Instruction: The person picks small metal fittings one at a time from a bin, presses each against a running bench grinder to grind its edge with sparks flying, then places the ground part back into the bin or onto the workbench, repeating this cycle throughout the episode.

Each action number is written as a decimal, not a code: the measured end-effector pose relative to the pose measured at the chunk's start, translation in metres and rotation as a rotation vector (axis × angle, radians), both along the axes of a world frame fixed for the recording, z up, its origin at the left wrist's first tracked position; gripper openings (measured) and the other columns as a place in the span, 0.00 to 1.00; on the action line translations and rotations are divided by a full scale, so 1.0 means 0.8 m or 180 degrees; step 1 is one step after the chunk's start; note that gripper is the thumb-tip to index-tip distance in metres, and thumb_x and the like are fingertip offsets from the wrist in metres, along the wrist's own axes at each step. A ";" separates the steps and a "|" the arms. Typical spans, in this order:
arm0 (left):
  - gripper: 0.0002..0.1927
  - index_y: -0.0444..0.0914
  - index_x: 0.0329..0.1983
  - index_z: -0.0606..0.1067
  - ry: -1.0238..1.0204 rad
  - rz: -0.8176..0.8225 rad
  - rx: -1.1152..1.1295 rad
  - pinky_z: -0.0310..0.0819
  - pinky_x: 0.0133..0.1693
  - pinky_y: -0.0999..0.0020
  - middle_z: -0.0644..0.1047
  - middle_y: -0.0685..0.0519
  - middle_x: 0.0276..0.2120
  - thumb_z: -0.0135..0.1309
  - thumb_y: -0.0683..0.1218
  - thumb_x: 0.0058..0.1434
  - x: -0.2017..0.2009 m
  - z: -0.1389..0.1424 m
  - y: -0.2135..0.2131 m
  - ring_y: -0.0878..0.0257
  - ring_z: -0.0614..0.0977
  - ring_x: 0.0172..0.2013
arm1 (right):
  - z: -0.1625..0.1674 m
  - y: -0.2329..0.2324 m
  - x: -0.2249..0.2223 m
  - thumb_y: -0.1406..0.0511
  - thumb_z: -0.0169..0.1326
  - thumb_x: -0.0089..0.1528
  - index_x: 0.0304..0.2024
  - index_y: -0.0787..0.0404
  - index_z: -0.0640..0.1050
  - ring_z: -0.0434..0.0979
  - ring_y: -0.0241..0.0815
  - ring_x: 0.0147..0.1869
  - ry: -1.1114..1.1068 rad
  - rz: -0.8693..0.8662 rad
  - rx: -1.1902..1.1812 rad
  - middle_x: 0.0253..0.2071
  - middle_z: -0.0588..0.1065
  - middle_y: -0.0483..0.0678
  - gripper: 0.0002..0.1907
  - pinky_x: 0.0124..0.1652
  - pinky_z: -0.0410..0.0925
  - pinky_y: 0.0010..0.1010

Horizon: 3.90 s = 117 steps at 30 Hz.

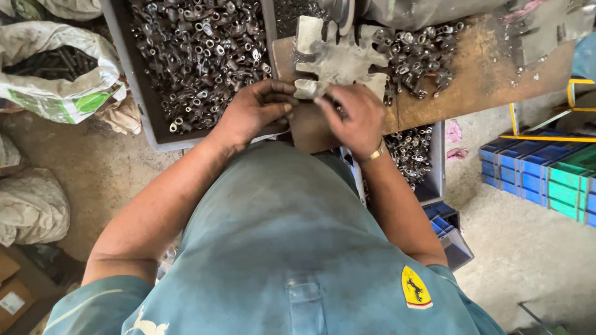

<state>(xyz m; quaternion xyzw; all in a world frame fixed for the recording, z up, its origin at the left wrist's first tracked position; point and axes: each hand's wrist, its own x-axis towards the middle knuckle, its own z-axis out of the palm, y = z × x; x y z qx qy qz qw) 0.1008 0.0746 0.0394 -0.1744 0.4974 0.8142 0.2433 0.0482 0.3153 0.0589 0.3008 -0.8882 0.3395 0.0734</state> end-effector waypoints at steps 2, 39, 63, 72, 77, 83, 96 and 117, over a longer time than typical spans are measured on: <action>0.16 0.35 0.52 0.76 0.0254 -0.0165 -0.0579 0.80 0.39 0.73 0.83 0.55 0.40 0.59 0.40 0.60 -0.001 0.002 -0.002 0.69 0.83 0.37 | -0.010 0.000 -0.021 0.63 0.70 0.63 0.44 0.61 0.79 0.82 0.48 0.42 0.0174 -0.0368 0.0078 0.41 0.81 0.50 0.14 0.44 0.74 0.38; 0.13 0.37 0.40 0.81 0.1365 -0.1082 -0.5066 0.77 0.44 0.51 0.78 0.39 0.43 0.60 0.44 0.51 0.020 -0.050 -0.088 0.43 0.81 0.43 | -0.011 0.071 -0.045 0.68 0.72 0.64 0.47 0.62 0.77 0.79 0.48 0.52 0.0893 -0.1192 -0.0351 0.48 0.79 0.51 0.15 0.51 0.74 0.39; 0.13 0.33 0.53 0.75 0.0053 0.0297 0.0431 0.80 0.38 0.69 0.80 0.50 0.40 0.60 0.36 0.65 0.001 0.021 -0.007 0.62 0.83 0.38 | 0.010 -0.045 0.020 0.63 0.73 0.57 0.49 0.64 0.79 0.81 0.53 0.49 0.0162 0.0476 -0.0631 0.47 0.79 0.54 0.23 0.48 0.74 0.40; 0.25 0.36 0.49 0.78 0.1309 -0.0789 -0.4408 0.78 0.45 0.51 0.81 0.40 0.42 0.68 0.56 0.55 0.034 -0.015 -0.058 0.43 0.83 0.43 | -0.007 0.011 -0.037 0.64 0.70 0.62 0.48 0.62 0.79 0.81 0.52 0.45 0.0386 -0.0599 0.0024 0.43 0.80 0.53 0.17 0.47 0.73 0.40; 0.26 0.36 0.52 0.77 0.0656 -0.1377 -0.5132 0.79 0.42 0.51 0.79 0.40 0.40 0.65 0.52 0.53 0.049 -0.045 -0.069 0.44 0.82 0.42 | -0.035 0.000 -0.059 0.63 0.70 0.61 0.41 0.62 0.78 0.81 0.49 0.40 0.0249 -0.0817 0.0025 0.37 0.81 0.50 0.14 0.43 0.73 0.40; 0.24 0.37 0.53 0.76 0.0333 -0.1691 -0.5239 0.79 0.41 0.51 0.79 0.40 0.41 0.60 0.47 0.52 0.036 -0.045 -0.063 0.44 0.82 0.43 | -0.038 -0.012 -0.065 0.63 0.69 0.62 0.41 0.63 0.76 0.80 0.53 0.41 0.0443 -0.0952 0.0092 0.37 0.79 0.52 0.15 0.42 0.72 0.42; 0.14 0.37 0.48 0.76 0.0209 -0.1707 -0.5201 0.81 0.38 0.50 0.81 0.39 0.34 0.52 0.43 0.60 0.031 -0.045 -0.066 0.43 0.85 0.37 | -0.036 -0.011 -0.086 0.59 0.72 0.61 0.41 0.62 0.76 0.79 0.54 0.39 0.0932 -0.0805 0.0301 0.37 0.79 0.53 0.19 0.40 0.73 0.42; 0.38 0.45 0.76 0.60 0.1188 -0.1818 -0.2174 0.70 0.30 0.69 0.74 0.52 0.23 0.46 0.42 0.58 -0.002 0.020 -0.040 0.63 0.73 0.24 | -0.008 -0.020 0.035 0.57 0.64 0.64 0.56 0.53 0.77 0.80 0.47 0.57 -0.0376 0.0940 -0.0828 0.53 0.78 0.47 0.20 0.59 0.73 0.36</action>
